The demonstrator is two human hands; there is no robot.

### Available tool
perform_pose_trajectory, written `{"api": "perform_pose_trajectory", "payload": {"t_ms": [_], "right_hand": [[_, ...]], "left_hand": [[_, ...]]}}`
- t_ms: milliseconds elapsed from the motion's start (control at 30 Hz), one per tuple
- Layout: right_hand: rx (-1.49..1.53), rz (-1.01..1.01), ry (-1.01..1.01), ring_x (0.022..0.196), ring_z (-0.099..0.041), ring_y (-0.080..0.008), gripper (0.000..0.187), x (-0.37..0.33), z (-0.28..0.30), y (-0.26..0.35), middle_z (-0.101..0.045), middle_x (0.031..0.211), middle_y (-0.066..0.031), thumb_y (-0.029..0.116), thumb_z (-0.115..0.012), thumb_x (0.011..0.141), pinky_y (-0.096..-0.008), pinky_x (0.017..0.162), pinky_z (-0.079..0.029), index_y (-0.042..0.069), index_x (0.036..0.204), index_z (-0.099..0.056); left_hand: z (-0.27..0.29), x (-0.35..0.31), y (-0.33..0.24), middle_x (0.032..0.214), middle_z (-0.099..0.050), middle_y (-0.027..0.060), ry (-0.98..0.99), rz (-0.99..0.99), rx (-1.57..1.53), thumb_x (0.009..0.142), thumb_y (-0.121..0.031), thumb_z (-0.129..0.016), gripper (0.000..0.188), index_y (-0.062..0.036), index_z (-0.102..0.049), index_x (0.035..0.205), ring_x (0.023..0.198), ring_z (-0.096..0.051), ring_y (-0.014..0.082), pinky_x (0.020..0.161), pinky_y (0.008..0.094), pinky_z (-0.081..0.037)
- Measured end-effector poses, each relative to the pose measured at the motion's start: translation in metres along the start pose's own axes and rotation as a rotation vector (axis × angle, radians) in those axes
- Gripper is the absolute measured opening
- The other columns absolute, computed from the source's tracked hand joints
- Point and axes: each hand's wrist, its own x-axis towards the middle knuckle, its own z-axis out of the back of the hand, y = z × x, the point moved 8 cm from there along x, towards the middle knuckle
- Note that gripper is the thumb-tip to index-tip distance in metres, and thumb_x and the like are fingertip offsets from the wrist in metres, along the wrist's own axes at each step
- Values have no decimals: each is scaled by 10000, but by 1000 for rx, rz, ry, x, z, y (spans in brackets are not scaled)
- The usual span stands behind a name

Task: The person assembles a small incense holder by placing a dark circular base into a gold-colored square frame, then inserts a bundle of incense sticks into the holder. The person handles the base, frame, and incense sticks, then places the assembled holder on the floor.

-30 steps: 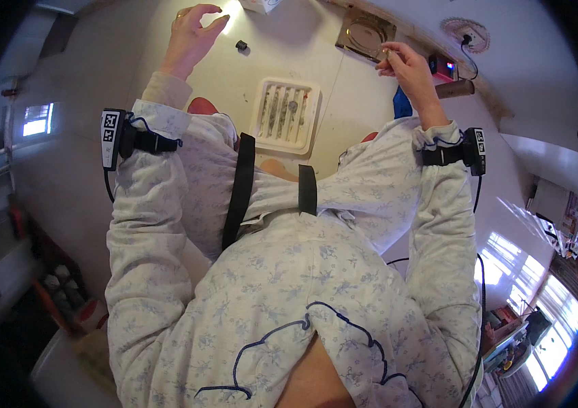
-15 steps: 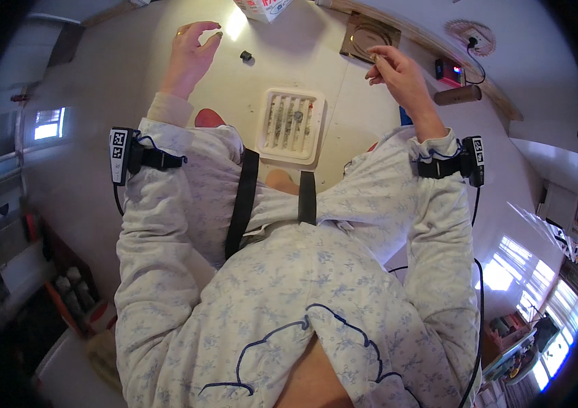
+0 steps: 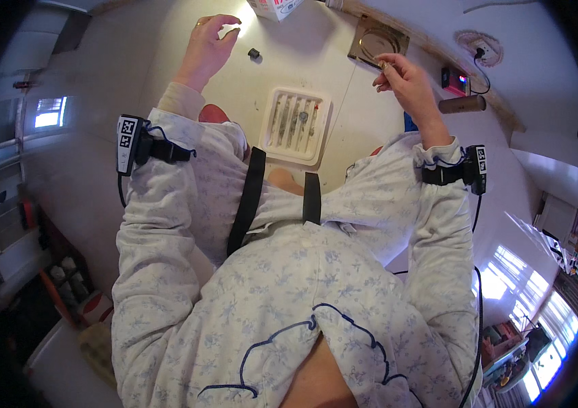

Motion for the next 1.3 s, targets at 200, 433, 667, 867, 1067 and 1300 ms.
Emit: {"api": "perform_pose_trajectory", "payload": {"t_ms": [200,433,667,867,1067,1300], "right_hand": [[-86,-80,49,742,-630,-114,237,19,6,17,-648,802,-78,137,-493,967,-240,676,-529,2,1133,-596],[-61,283,111,709,-654,-125,231,-18,-54,95,-673,779,-74,115,-506,930,-258,661,-522,-5,1104,-600],[-285,340,-38,664,-645,-189,285,67,5,137,-659,764,-109,1,-556,866,-276,638,-497,19,1146,-603],[-222,349,21,613,-625,-234,269,118,22,112,-650,748,-117,-64,-591,753,-339,562,-489,2,1011,-628],[-211,374,95,556,-597,-215,307,171,-1,105,-627,695,-84,-41,-652,693,-332,505,-461,7,995,-631],[-207,366,161,570,-582,-220,312,166,-18,105,-639,719,-105,-67,-591,669,-340,524,-458,-9,974,-623]], "left_hand": [[-48,30,19,984,-633,140,152,91,-54,833,-146,-631,186,-117,-677,1010,870,-620,262,781,349,-501],[-96,7,160,775,-663,84,451,240,185,817,-90,-588,209,-70,-683,1003,705,-614,169,652,308,-494],[-213,61,280,707,-641,66,201,1005,-450,806,-214,-653,194,-66,-687,926,584,-608,167,502,290,-488],[-284,62,377,685,-629,137,57,1253,-388,800,-305,-680,369,46,-641,907,554,-595,191,468,323,-458],[-326,73,420,610,-568,114,67,1366,-309,807,-333,-685,386,41,-588,803,445,-504,212,413,349,-399],[-357,43,372,772,-601,139,53,1587,-1338,888,-264,-589,369,89,-565,990,650,-593,222,668,368,-565]]}}
